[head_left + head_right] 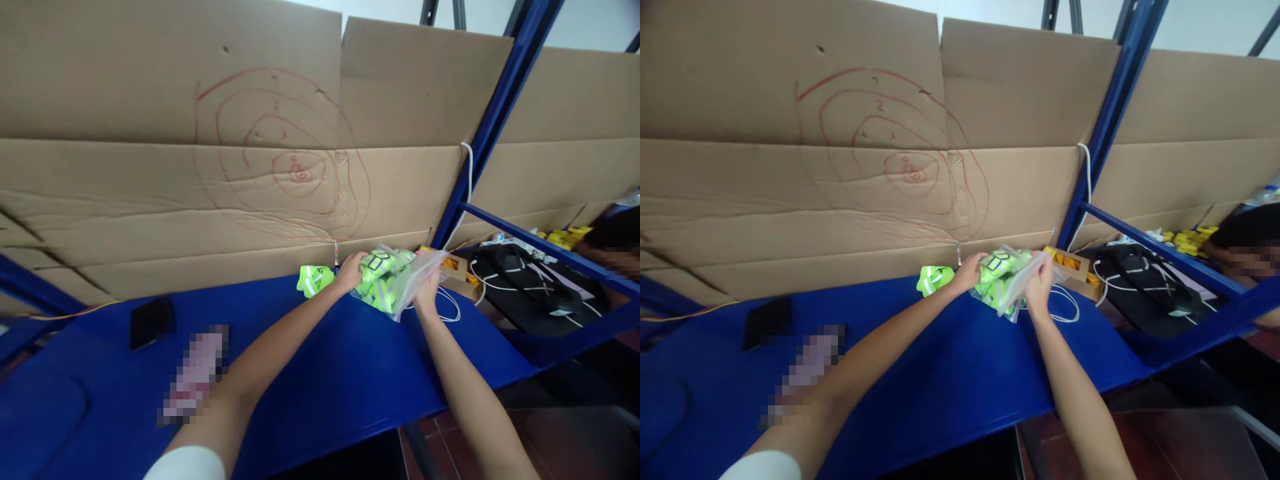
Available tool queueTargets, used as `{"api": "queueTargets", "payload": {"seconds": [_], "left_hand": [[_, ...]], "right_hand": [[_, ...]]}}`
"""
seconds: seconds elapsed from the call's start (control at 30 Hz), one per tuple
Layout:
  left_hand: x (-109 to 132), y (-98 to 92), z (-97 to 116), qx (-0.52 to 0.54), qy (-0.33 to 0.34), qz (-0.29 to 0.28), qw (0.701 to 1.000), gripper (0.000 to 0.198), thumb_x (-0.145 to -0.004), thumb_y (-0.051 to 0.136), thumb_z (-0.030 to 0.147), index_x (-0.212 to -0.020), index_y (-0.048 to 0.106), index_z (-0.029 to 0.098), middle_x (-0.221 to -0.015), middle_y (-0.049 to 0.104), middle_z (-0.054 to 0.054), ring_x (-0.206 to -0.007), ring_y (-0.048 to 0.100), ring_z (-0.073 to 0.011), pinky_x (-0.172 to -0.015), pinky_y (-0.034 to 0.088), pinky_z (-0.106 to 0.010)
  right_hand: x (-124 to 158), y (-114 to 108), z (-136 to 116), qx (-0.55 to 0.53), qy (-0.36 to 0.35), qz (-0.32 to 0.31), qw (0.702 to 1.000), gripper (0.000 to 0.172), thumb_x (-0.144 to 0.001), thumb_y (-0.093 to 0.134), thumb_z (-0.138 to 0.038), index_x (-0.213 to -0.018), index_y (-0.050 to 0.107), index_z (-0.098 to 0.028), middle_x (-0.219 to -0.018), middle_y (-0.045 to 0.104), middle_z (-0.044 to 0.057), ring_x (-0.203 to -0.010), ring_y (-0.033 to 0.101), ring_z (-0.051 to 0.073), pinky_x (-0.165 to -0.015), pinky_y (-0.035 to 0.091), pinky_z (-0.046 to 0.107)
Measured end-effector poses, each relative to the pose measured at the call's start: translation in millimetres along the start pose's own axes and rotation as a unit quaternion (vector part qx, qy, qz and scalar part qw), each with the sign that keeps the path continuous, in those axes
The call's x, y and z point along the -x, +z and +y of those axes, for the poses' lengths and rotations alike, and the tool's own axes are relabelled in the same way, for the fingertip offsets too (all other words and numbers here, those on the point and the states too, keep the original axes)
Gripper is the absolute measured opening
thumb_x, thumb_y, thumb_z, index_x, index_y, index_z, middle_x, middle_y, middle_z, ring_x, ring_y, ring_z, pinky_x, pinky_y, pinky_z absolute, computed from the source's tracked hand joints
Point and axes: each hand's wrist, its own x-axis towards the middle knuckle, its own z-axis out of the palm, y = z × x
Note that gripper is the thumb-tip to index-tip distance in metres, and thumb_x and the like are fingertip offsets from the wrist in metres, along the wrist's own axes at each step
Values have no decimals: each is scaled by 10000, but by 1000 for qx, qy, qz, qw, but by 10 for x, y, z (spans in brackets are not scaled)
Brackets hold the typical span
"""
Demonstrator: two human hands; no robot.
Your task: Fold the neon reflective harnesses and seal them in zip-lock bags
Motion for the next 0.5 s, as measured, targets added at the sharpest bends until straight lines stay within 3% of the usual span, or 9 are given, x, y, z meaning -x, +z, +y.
{"api": "queueTargets", "payload": {"seconds": [0.1,0.2,0.27,0.37,0.43,0.5], "left_hand": [[-4,-147,47,3,4,25,1000,369,-1005,656,376,-1313,633,174,-1384,614,-126,-1227,627,-274,-1048,549,-512],[243,-529,61,20,7,30,999,372,-1018,628,413,-1300,636,170,-1375,623,-129,-1250,617,-277,-1077,524,-521],[565,-819,74,38,-1,12,999,405,-1062,515,479,-1293,628,166,-1290,679,-138,-1202,652,-259,-1050,542,-466],[1192,-1188,114,64,-35,-36,997,579,-1089,293,589,-1327,584,149,-1138,741,-160,-1009,739,-238,-838,612,-361],[1614,-1358,133,60,-53,-64,995,599,-1099,223,579,-1339,575,159,-1179,741,-166,-1028,749,-242,-809,619,-349],[1961,-1468,125,34,-61,-77,995,534,-1094,305,568,-1334,585,182,-1231,729,-157,-1071,737,-245,-831,617,-354]], "right_hand": [[247,121,-270,30,-54,-109,992,289,-1014,534,-436,-1081,703,-212,-1106,688,84,-1104,632,256,-1062,481,458],[516,251,-455,39,-73,-241,967,243,-971,577,-426,-1056,736,-263,-1037,710,74,-1010,665,258,-965,516,404],[690,341,-487,39,-57,-302,951,241,-967,583,-420,-1098,725,-276,-896,704,47,-825,669,229,-822,542,370],[941,476,-421,25,-15,-381,924,236,-960,594,-435,-1087,710,-274,-635,605,-27,-548,572,178,-566,485,305],[1086,550,-355,16,4,-419,908,222,-947,609,-439,-1045,716,-272,-580,578,-46,-496,549,168,-503,443,286],[1175,593,-309,15,9,-435,900,204,-932,627,-428,-1019,735,-278,-628,631,-31,-539,590,179,-544,465,297]]}}
